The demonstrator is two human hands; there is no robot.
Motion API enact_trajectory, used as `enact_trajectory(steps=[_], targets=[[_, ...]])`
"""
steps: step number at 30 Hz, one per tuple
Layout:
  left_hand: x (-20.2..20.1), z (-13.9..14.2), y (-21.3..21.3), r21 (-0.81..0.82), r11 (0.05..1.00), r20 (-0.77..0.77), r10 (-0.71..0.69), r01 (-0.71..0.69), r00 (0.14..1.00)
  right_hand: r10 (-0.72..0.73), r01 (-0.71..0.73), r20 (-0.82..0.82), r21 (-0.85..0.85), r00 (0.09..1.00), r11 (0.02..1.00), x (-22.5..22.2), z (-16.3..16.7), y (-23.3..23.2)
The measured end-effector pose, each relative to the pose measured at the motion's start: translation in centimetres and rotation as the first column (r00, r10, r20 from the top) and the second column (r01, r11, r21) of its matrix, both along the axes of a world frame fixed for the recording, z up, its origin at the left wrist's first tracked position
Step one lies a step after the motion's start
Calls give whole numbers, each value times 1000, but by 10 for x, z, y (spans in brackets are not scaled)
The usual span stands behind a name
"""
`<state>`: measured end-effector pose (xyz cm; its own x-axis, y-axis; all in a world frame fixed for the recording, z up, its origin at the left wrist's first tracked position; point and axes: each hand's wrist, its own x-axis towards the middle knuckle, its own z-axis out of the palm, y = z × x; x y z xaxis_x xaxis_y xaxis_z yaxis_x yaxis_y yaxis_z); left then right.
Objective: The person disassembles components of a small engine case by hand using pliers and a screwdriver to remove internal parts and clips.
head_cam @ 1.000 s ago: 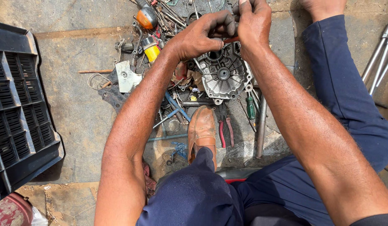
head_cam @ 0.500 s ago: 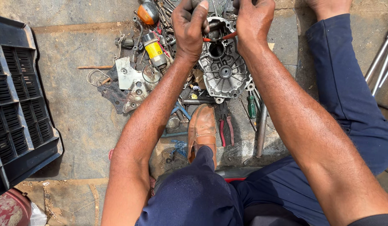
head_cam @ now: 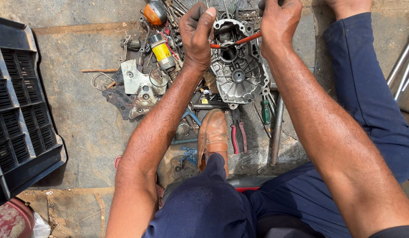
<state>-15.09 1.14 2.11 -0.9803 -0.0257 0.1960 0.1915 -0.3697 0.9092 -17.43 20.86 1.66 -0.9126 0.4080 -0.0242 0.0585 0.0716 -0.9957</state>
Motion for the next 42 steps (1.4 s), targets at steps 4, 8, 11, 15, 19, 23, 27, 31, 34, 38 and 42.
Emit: enact_trajectory(steps=[4, 8, 11, 15, 19, 23, 27, 31, 34, 38, 42], targets=[[5, -1, 4, -94, 995, -30, -35, 32, 999, 79, -76, 37, -81, 996, 994, 16, 3, 4], [7, 13, 7, -25, 999, -38, -39, 38, 999, 145, -101, 279, -164, 949, 981, 42, 32, 6], [8, 32, 8, -34, 999, -111, -24, 20, 994, 280, -239, 408, -149, 869, 960, 74, 60, 5], [23, 52, 20, -35, 996, -192, -85, 80, 978, 438, -107, 617, -498, 654, 861, 124, 86, 6], [47, 47, 27, 31, 998, -125, -46, 50, 991, 676, -107, 331, -848, 659, 519, 160, 93, 17], [78, 14, 14, -313, 901, 131, 354, -300, 926, 483, -120, 363, -689, 797, 715, 180, 95, 49], [129, -23, 8, -841, 529, 39, 267, -112, 963, 334, -153, 362, -445, 870, 882, 207, 96, 89], [151, -39, 11, -783, 587, 349, 143, 204, 926, 310, -317, 198, 5, 930, 948, 234, 98, 112], [144, -38, 12, -785, 561, 379, 99, 263, 920, 308, -263, 121, -293, 944, 919, 241, 98, 124], [127, -34, -8, -839, 415, 395, 17, 353, 919, 426, -245, 83, -714, 901, 656, 245, 96, 130], [109, -37, -29, -930, 311, 156, -140, 193, 978, 489, -247, 0, -863, 872, 441, 250, 86, 119]])
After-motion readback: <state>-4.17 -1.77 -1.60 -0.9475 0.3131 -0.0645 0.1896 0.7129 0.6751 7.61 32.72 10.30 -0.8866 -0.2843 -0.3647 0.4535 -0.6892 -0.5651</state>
